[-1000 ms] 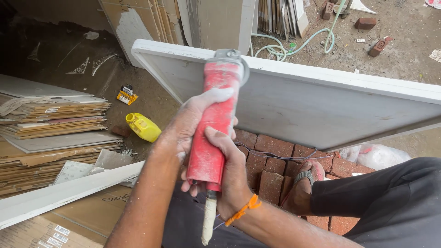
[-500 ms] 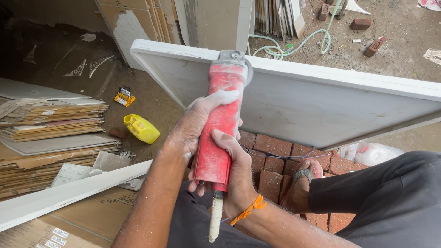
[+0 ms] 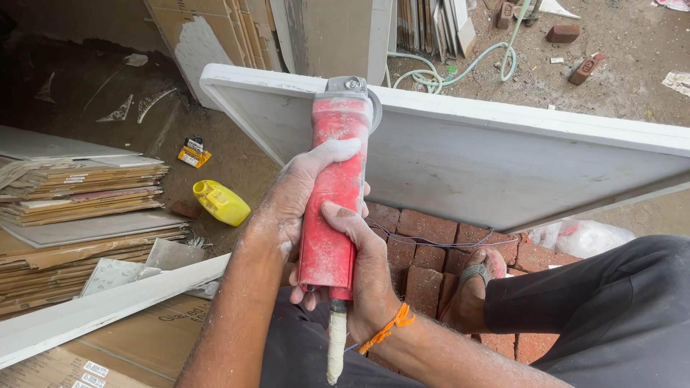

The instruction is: The person uses a red angle grinder to smooth the edge of a white panel, pausing to feel the edge by hand before resuming the grinding.

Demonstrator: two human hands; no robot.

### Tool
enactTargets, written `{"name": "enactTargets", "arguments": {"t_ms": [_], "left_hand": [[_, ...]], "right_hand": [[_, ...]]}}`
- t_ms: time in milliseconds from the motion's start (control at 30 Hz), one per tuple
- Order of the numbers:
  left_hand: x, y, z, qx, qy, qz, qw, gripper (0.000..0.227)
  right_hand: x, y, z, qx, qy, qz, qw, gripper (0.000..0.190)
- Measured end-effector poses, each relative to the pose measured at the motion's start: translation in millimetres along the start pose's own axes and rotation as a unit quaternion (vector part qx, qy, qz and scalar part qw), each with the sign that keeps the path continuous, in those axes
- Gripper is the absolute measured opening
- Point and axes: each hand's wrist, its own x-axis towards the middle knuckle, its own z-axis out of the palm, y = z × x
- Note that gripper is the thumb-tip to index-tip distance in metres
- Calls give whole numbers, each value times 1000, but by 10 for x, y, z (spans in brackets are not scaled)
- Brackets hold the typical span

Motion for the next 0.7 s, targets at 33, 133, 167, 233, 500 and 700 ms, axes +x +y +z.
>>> {"name": "enactTargets", "arguments": {"t_ms": [33,133,167,233,500,700], "left_hand": [[-9,-17,43,1,-1,0,1000,49],[10,-124,178,5,-33,12,999,45],[50,-194,246,13,-75,22,997,45],[109,-309,396,19,-121,31,992,45],[74,-195,425,43,-107,1,993,45],[33,-175,291,17,-61,21,998,45]], "right_hand": [[-24,2,-35,1,0,-2,1000,52],[-135,2,-155,31,-8,19,999,55],[-205,-14,-209,34,8,-7,999,54],[-322,-57,-292,36,28,-34,998,54],[-289,-83,-252,37,15,-53,998,57],[-218,-100,-206,12,18,-2,1000,51]]}}
